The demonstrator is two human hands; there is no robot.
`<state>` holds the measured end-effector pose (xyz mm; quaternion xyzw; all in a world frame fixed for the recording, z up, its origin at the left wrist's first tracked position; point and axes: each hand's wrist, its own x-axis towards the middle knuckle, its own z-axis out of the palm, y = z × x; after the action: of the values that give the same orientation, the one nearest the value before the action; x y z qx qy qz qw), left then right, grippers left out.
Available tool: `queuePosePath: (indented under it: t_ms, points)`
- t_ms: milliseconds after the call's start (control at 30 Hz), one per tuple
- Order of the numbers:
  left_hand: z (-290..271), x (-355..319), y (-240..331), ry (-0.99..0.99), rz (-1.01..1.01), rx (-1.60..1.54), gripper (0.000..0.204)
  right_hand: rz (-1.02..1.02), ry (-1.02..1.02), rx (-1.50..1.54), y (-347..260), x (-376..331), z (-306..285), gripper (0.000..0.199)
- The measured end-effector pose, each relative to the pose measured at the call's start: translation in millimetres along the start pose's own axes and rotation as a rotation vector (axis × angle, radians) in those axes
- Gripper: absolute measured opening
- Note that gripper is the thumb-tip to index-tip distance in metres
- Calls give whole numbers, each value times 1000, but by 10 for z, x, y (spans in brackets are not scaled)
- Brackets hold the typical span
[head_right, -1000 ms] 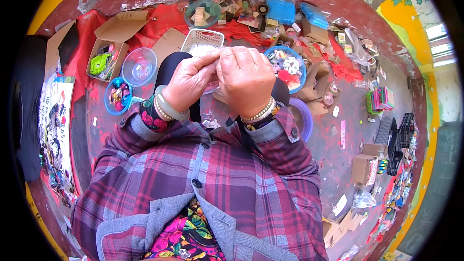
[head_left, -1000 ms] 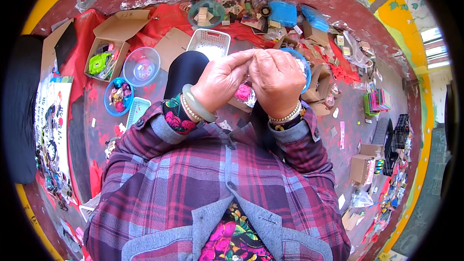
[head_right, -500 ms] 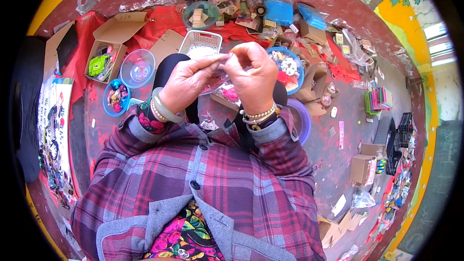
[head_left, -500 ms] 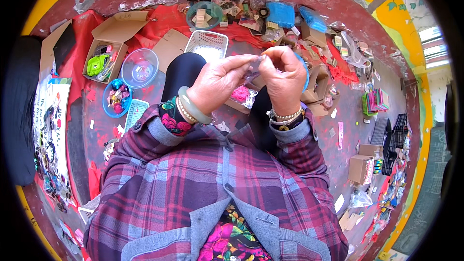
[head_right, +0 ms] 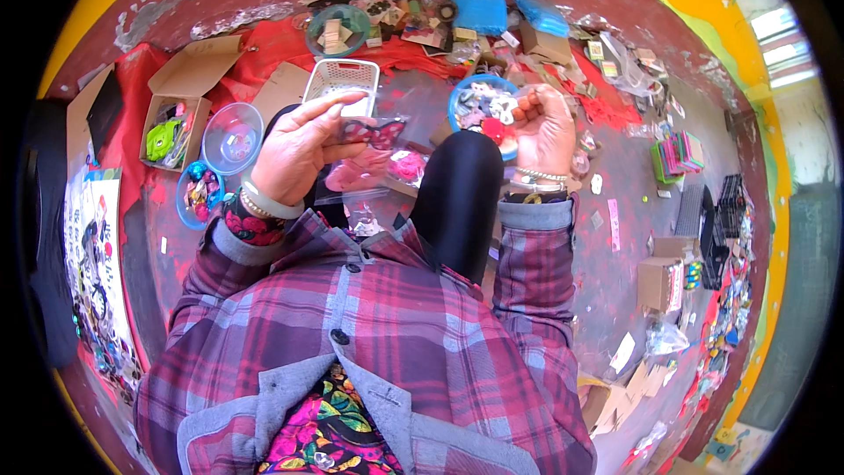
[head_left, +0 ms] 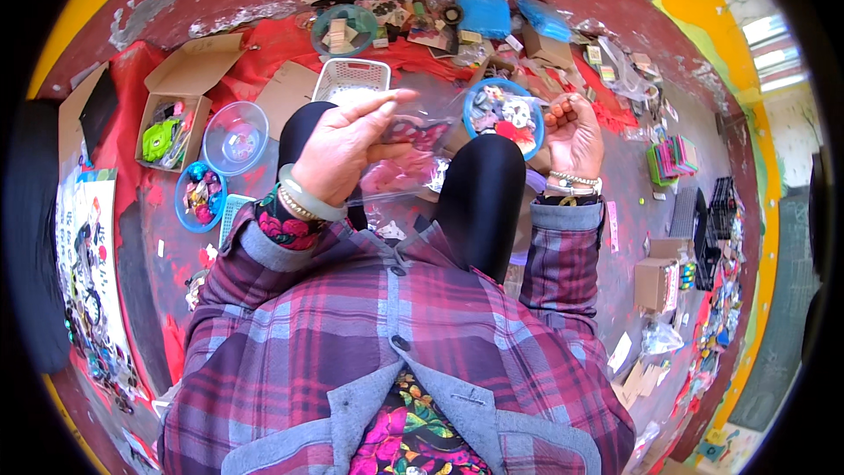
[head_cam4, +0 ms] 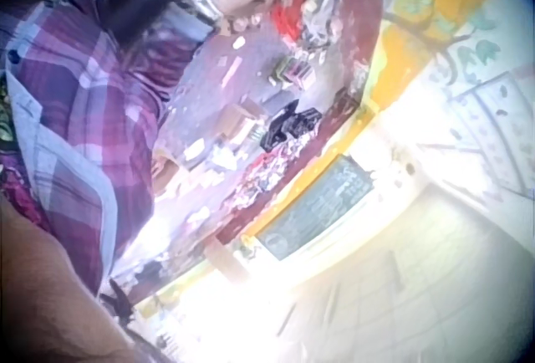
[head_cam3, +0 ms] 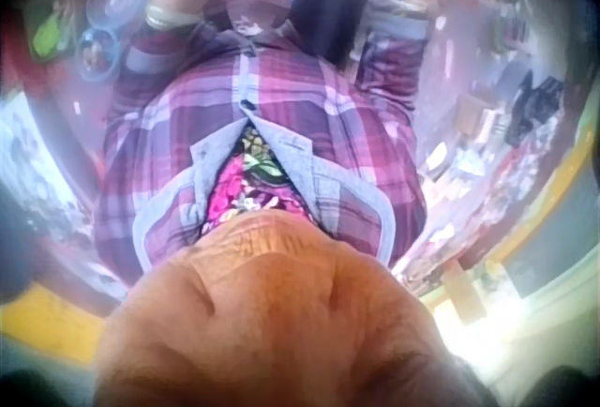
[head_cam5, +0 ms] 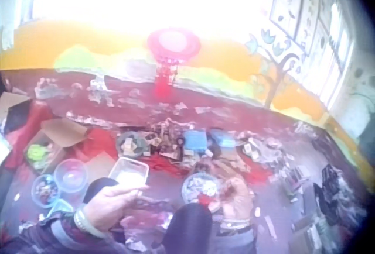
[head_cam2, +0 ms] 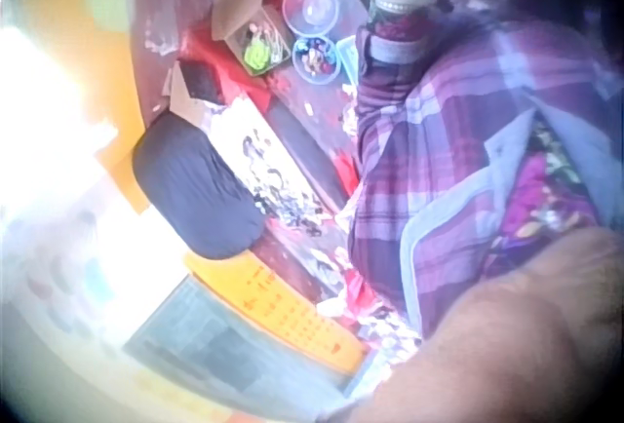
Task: The person sits on the floor and packs small pink and red decorative items into clear plastic bags. They pick up the items from a white basket, place them into the bags, and seal them by hand. The person handles the items one at a time, occasionally adjusting the contents within the bags.
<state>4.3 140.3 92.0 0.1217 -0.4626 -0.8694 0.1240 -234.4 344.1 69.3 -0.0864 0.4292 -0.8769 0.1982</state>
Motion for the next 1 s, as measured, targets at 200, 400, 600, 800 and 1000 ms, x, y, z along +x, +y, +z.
queuePosePath:
  t_ms: [200,400,600,800,1000]
  points:
    - [-58,-5,-18,-18,9,-13,33,-87,314,-296,-439,-64,-1056,7]
    - [-17,54,-123,-9,-12,27,33,-8,689,-946,-743,-457,-2473,10]
    - [13,97,-195,-26,-21,1,31,325,765,-1309,-886,-1118,-3615,13]
    - [44,43,-201,4,-26,47,31,694,861,-1091,-809,-1500,-3956,20]
    - [73,28,-240,-7,-42,68,31,930,485,-1838,-771,-1649,-4337,51]
